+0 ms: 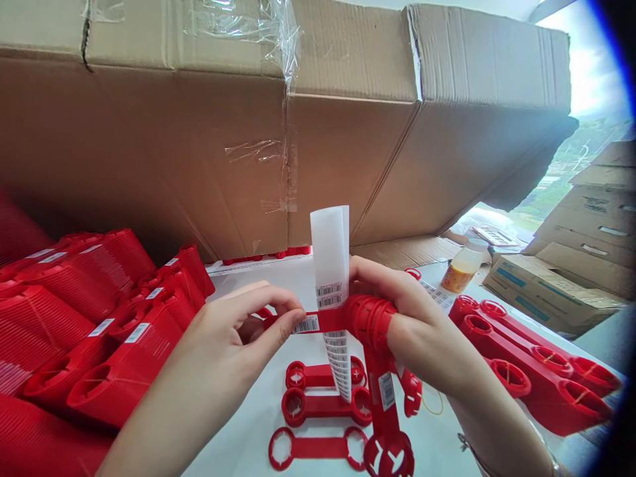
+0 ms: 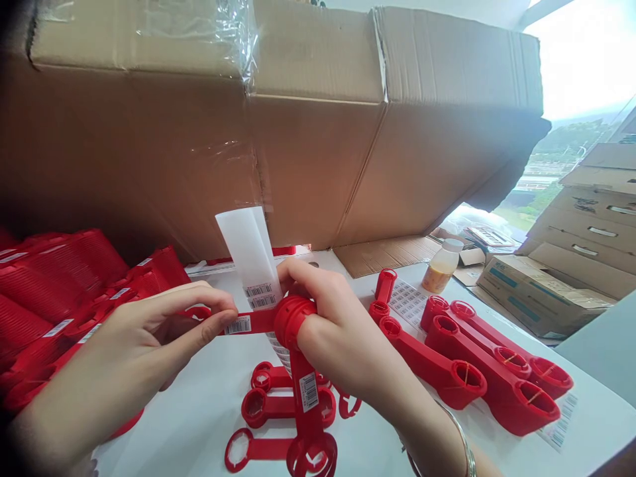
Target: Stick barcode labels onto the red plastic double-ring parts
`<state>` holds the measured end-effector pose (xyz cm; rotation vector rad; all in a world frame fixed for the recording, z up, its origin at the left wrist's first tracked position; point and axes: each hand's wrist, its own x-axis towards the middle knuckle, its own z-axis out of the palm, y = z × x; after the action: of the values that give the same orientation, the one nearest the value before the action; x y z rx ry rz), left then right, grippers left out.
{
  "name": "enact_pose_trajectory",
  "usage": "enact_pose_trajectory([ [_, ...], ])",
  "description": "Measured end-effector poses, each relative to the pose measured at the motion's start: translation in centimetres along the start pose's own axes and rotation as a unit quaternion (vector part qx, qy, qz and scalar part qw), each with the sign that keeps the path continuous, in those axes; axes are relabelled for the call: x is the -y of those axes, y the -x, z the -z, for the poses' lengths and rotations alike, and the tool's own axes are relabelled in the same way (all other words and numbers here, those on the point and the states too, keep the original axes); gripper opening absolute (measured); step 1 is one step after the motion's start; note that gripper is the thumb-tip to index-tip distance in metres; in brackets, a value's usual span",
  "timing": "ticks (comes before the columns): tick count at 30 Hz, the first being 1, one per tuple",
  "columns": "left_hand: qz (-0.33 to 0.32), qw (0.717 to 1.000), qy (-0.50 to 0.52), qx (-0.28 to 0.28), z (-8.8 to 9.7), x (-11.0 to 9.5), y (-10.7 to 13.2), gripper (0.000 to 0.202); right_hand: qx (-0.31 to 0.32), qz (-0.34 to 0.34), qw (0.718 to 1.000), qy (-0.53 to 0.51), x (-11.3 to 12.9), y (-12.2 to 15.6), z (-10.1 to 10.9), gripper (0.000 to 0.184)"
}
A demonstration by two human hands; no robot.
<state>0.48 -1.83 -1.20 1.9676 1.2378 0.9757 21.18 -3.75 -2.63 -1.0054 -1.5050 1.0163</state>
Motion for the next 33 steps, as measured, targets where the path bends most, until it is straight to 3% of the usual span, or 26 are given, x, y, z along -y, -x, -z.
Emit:
enact_pose_trajectory([
  [19,0.047,0.999,-0.027,-0.005,-0.5,-0.1,0.0,0.021,0.009,-0.001,1.0,-0.028,-0.4,0.1,0.0,0.035],
  [26,0.005,0.981,-0.152,-0.12,-0.9,1.0,-0.3,0.035,-0.004,-0.001,0.998,-0.067,-0.7,-0.1,0.3,0.054],
  [30,-0.024,0.937,-0.278,-0.209,-1.6,1.4,-0.4,0.034,-0.039,-0.001,0.997,-0.063,-1.0,-0.4,0.3,0.039],
  [33,-0.066,0.918,-0.306,-0.242,-2.5,1.6,-0.4,0.032,-0.069,0.001,0.996,-0.062,-1.2,-0.7,0.0,0.036],
])
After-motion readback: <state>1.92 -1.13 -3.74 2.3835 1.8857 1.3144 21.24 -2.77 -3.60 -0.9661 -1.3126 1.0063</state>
